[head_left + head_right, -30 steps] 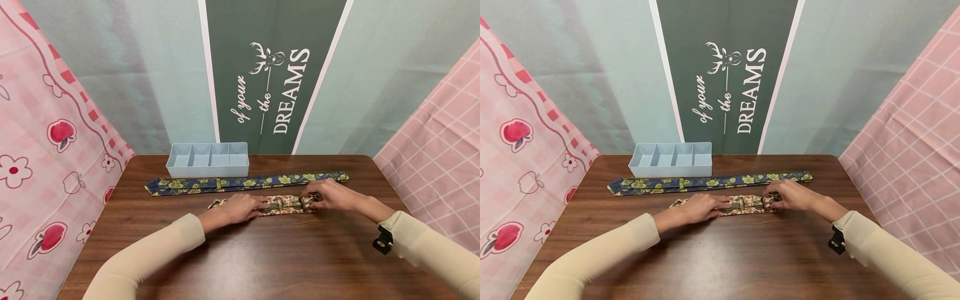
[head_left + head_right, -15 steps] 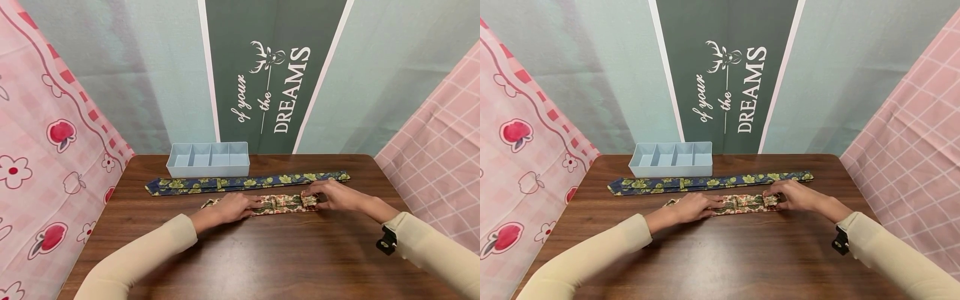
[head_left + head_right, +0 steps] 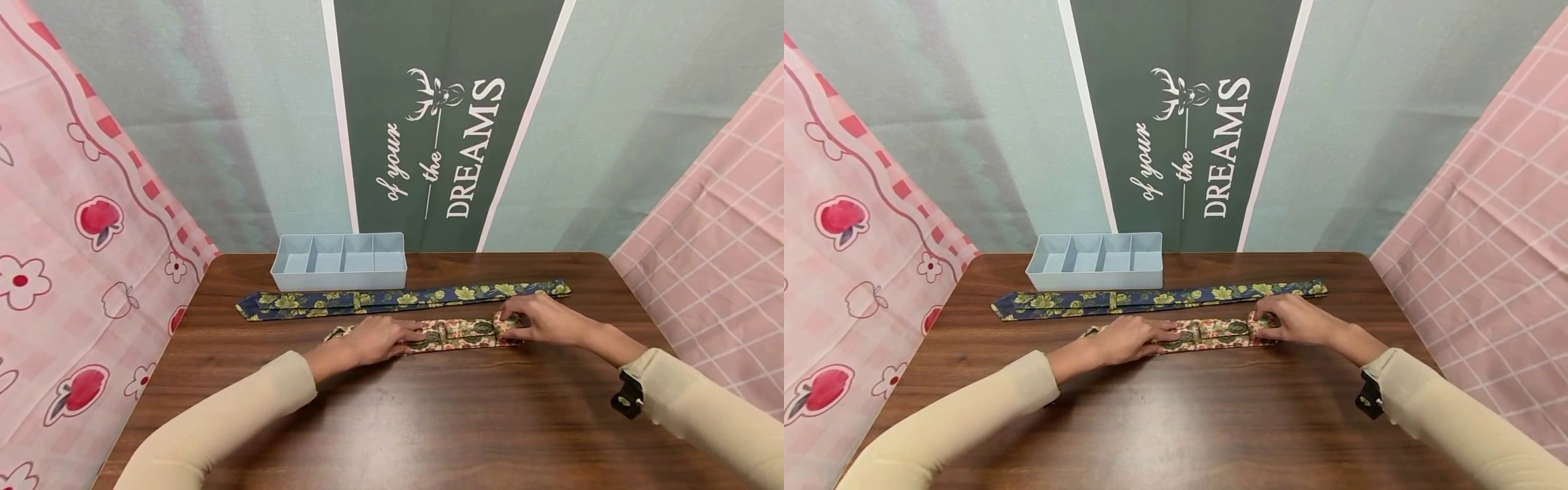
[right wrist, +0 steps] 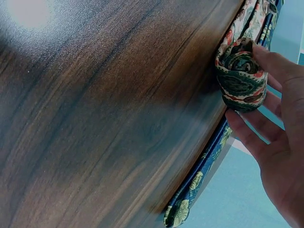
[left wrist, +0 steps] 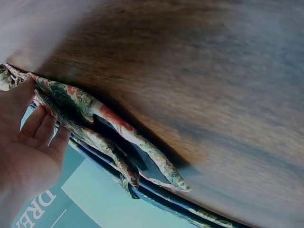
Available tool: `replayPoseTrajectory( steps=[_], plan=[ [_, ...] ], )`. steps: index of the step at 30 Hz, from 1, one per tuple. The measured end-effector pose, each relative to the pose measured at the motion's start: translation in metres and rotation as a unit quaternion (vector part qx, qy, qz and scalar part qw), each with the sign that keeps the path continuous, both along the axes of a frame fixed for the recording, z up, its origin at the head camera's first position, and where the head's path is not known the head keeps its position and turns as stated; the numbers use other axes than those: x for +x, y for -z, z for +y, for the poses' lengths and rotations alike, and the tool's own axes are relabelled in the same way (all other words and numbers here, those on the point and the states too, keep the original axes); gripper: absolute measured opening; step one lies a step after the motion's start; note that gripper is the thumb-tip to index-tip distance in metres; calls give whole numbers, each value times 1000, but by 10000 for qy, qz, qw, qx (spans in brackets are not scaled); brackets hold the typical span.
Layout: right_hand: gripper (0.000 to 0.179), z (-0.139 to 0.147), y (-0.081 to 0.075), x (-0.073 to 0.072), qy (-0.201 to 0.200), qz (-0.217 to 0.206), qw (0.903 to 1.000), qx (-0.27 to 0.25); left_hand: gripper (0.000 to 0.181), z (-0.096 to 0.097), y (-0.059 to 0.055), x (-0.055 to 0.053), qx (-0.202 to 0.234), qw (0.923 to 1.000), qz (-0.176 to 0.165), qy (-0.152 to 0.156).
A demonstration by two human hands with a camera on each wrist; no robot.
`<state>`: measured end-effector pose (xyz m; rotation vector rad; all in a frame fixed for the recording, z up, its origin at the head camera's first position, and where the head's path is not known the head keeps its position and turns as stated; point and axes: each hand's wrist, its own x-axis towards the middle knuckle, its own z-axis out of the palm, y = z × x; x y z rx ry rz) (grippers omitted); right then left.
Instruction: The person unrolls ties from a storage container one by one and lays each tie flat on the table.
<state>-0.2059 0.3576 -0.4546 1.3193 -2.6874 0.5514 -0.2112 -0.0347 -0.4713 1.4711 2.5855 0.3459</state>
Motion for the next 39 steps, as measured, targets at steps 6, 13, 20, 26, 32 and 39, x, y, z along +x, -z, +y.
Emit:
replayPoseTrajectory(
  steps=[6, 13, 20, 26, 32, 39],
  plan=[
    [23, 4, -1, 1, 113, -80, 9998, 129, 40, -5, -2, 1, 41, 10000, 8, 55],
    [31, 8, -2, 2, -117, 29, 9999, 106, 40, -10, -3, 2, -8, 10000, -35, 4],
    [34, 13, -1, 4, -150, -3, 9997, 209, 40, -14, -1, 1, 73, 10000, 43, 46],
    [34, 17, 3, 3, -27, 28, 9999, 112, 40, -13, -2, -1, 93, 9999, 47, 68],
    [32, 18, 4, 3, 21, -89, 10000, -30, 38, -9, -5, -2, -43, 9999, 111, 6],
    [29, 16, 2, 4, 173, -277, 9995, 36, 38, 10, -11, -7, 176, 9987, 375, -287]
  ],
)
